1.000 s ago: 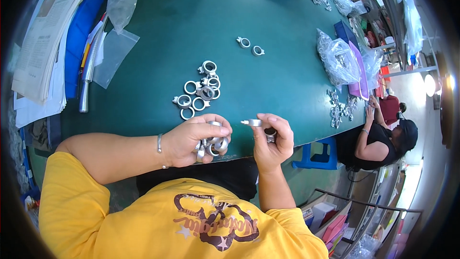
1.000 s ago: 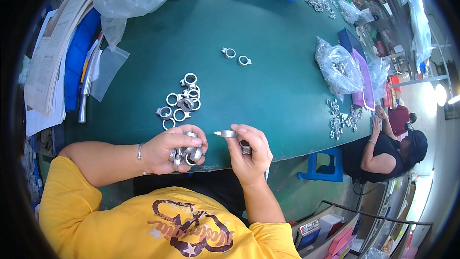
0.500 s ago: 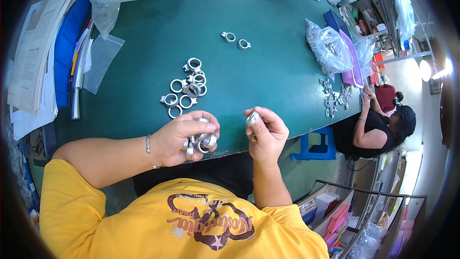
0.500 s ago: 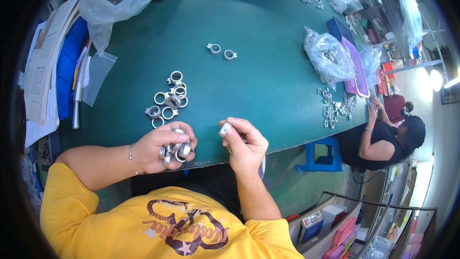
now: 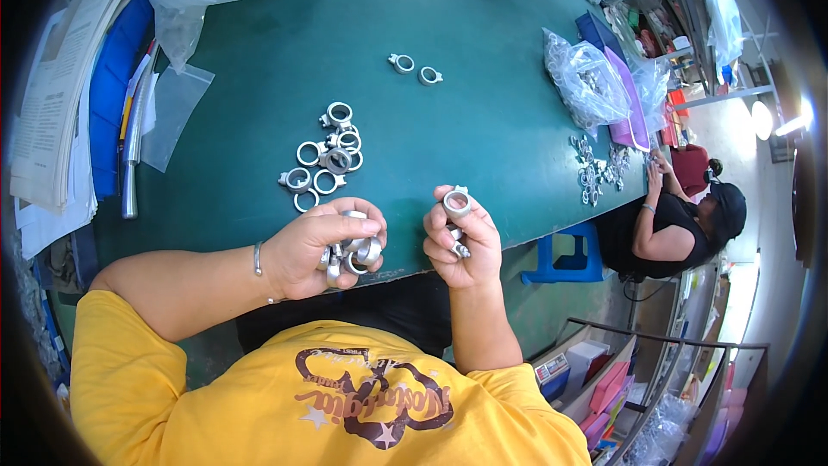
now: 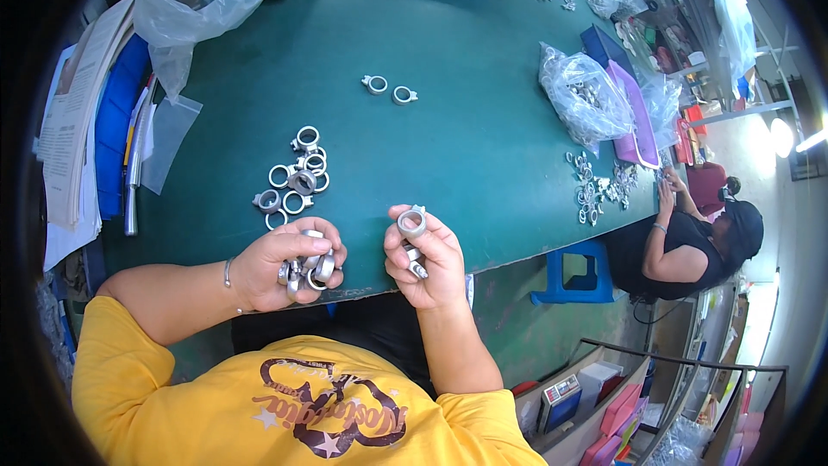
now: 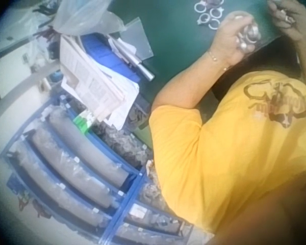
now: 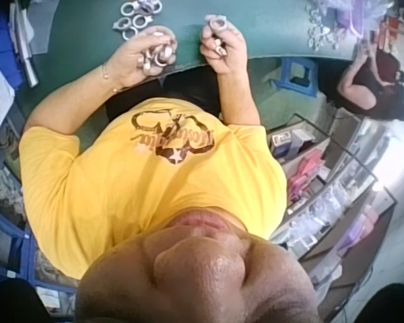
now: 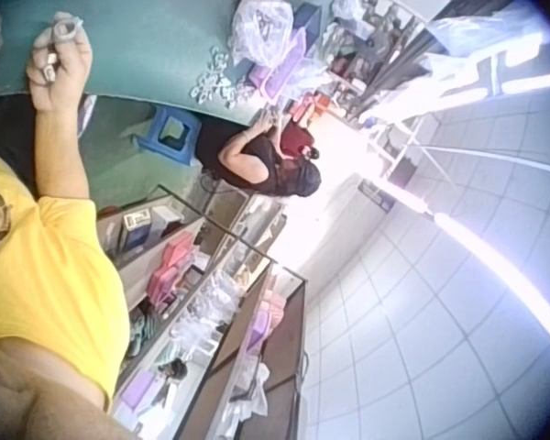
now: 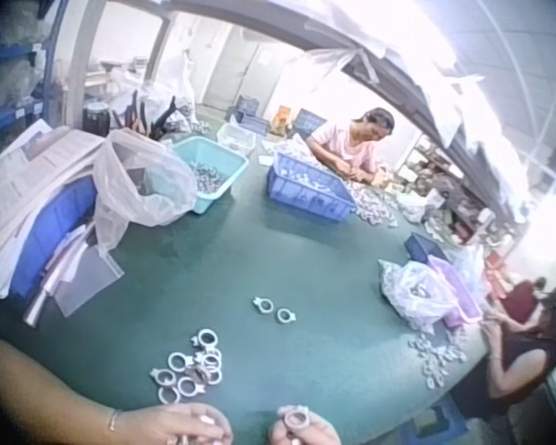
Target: The person sorts and handles metal rings at a workbench, picking them up from a pile and placing them into a bag.
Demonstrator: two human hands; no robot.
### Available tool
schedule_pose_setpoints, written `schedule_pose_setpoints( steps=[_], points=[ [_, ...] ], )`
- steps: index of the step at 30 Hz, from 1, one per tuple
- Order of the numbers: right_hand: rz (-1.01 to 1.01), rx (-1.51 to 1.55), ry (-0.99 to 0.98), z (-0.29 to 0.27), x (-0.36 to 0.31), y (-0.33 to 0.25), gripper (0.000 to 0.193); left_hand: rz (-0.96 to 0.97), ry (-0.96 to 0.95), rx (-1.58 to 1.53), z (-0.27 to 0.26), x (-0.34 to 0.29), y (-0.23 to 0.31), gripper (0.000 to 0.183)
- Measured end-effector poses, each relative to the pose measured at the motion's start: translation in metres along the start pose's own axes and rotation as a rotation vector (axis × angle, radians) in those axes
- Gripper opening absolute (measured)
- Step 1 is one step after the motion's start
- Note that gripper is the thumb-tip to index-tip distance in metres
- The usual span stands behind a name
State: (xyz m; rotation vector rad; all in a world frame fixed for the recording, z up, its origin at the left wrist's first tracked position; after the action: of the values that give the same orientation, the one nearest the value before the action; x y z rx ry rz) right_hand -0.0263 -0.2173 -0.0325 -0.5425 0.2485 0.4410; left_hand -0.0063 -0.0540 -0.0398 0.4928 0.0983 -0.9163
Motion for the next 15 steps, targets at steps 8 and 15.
schedule_pose_setpoints(
  steps=[8, 15],
  points=[
    [-0.048, -0.056, 0.140, 0.004, 0.002, -0.005, 0.024, -0.007, -0.003, -0.012, 0.000, 0.000, -0.001, 0.007],
    [-0.179, -0.257, 0.244, 0.008, 0.003, -0.014, 0.021, -0.003, -0.008, 0.031, 0.001, -0.001, 0.000, 0.013]
  ],
)
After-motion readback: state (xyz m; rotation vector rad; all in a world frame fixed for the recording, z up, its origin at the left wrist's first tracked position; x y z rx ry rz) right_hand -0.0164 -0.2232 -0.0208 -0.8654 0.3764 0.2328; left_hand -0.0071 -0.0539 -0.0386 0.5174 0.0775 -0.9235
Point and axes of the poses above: each hand's wrist, its own x-axis towards the middle knuckle, its own z-axis out of the palm, y = z × x, the point moved 5 cm from there along x, towards the middle knuckle, and after that the axes turned 14 degrees about z, right-handed, at the moved point
